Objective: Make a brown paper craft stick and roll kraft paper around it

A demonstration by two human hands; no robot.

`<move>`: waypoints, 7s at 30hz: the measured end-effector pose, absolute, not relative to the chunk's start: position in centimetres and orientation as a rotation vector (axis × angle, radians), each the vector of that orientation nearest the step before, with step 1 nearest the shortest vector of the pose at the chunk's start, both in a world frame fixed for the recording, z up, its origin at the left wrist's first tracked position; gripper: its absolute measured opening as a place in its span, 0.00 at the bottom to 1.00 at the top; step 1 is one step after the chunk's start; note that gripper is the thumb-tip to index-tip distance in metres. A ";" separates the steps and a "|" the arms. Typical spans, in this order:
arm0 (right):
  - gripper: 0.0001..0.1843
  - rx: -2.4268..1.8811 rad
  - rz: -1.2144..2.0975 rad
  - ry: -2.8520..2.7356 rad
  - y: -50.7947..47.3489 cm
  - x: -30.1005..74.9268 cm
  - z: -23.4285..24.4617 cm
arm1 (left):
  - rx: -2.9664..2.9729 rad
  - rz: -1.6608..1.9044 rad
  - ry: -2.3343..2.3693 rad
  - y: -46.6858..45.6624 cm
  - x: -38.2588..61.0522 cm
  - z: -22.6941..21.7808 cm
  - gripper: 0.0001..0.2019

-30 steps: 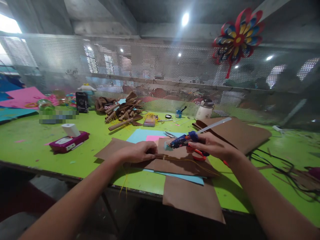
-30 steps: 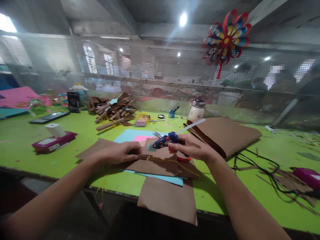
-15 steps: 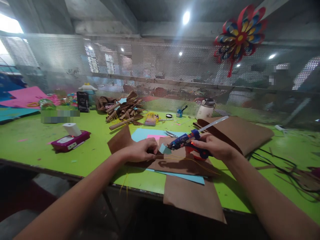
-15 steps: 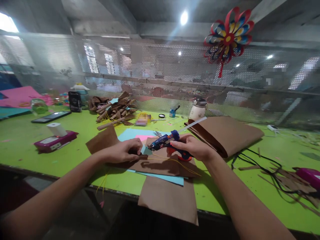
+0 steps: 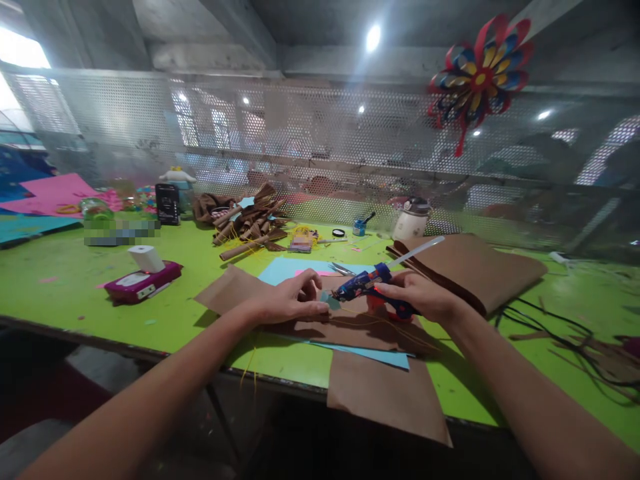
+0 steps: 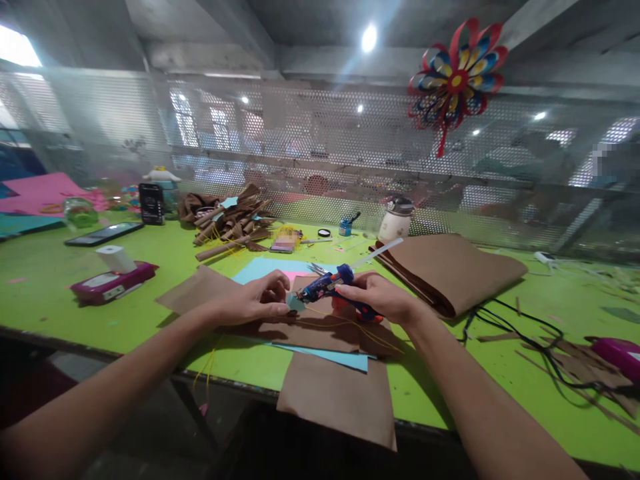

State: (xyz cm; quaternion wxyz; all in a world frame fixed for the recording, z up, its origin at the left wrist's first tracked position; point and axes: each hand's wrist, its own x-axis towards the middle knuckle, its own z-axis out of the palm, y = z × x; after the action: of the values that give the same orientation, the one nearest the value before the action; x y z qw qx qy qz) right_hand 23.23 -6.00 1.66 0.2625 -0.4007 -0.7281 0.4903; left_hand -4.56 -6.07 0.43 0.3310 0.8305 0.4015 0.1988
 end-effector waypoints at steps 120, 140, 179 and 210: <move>0.26 -1.007 1.528 -1.857 -5.4 21.0 -0.8 | 2.194 0.969 1.081 -14.3 -1.9 3.4 0.13; 0.24 -1.029 1.394 -2.045 -5.4 24.4 1.8 | 2.608 0.450 1.282 -8.0 -5.7 -1.3 0.17; 0.27 -1.127 1.100 -2.260 -6.2 22.7 1.5 | 2.442 0.184 1.210 -5.2 -6.0 0.3 0.13; 0.24 -1.075 0.936 -2.320 -6.4 21.5 1.1 | 2.456 0.220 1.174 -5.2 -5.9 0.3 0.09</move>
State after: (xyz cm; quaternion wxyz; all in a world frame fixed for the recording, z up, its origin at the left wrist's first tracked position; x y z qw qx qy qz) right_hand 21.53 -6.42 1.13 0.2078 -0.3863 -0.8334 0.3364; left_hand -5.87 -5.25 0.26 0.2037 0.8805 0.4207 0.0789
